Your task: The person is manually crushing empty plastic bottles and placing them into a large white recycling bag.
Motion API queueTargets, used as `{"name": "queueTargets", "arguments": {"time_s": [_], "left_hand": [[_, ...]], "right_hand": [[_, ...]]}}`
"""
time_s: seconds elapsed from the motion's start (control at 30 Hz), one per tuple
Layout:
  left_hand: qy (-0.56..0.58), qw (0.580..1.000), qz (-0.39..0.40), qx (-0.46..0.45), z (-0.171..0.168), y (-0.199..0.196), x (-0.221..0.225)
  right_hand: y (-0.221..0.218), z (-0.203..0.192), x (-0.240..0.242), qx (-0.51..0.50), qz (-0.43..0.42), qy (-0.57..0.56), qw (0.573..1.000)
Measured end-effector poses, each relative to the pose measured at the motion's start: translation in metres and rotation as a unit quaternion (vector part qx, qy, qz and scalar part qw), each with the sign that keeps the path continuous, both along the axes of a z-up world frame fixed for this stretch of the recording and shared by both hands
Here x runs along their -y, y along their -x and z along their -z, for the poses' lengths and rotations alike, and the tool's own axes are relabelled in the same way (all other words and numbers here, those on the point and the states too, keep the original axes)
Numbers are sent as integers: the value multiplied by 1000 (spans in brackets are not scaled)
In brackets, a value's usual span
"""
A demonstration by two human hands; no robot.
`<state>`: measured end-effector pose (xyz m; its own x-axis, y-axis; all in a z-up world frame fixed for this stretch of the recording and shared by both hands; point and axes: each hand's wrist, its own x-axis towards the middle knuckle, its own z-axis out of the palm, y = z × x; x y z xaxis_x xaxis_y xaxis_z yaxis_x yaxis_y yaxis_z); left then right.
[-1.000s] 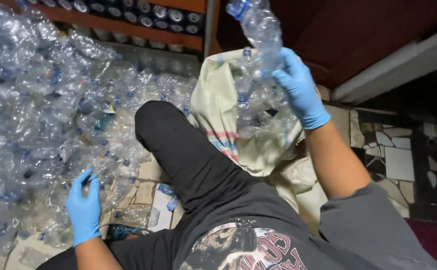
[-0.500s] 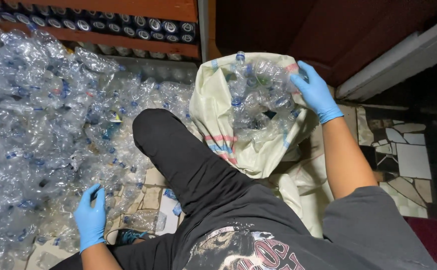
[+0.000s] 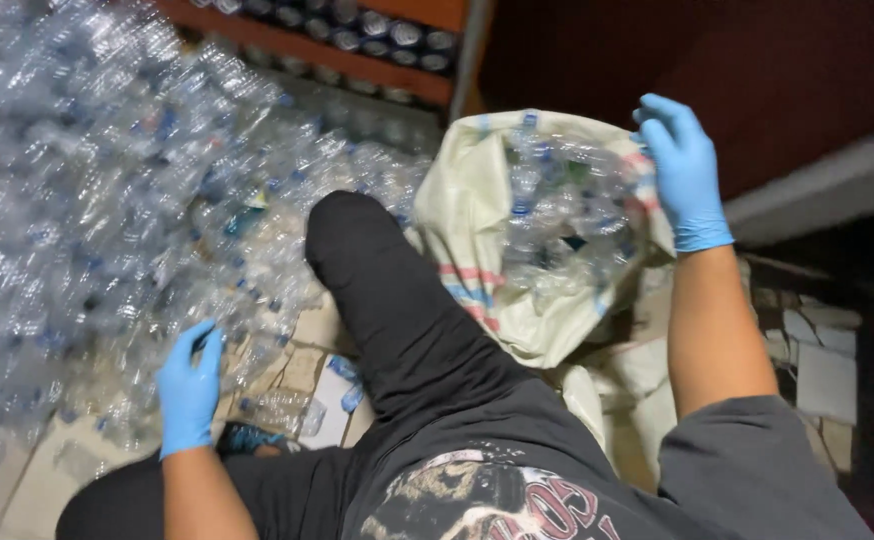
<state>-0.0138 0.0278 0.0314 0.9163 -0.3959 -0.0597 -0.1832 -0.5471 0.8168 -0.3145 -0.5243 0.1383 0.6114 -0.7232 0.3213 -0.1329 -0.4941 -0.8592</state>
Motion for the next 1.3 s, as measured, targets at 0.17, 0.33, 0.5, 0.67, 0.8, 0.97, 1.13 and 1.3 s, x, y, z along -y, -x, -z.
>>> {"name": "queueTargets", "arguments": {"time_s": [0.17, 0.33, 0.5, 0.67, 0.8, 0.97, 1.13, 1.3], "left_hand": [[42, 997, -27, 56, 1, -1, -1], [96, 991, -59, 67, -13, 2, 4], [142, 980, -124, 70, -28, -6, -5], [166, 971, -104, 136, -68, -43, -22], [161, 970, -103, 151, -66, -80, -34], [93, 977, -154, 115, -26, -100, -44], [47, 981, -148, 119, -29, -109, -53], [-22, 978, -152, 140, -23, -120, -58]], "right_hand": [[-81, -46, -44, -19, -123, 15, 992], [-183, -46, -90, -11, -259, -27, 965], [-283, -29, -164, -1, -410, 19, 912], [-359, 10, -239, -65, -502, 26, 862], [-405, 62, -295, -89, -538, 96, 833], [-443, 182, -339, -224, -532, 50, 815], [-438, 300, -356, -361, -509, 35, 780], [-420, 404, -356, -353, -466, 146, 798]]}}
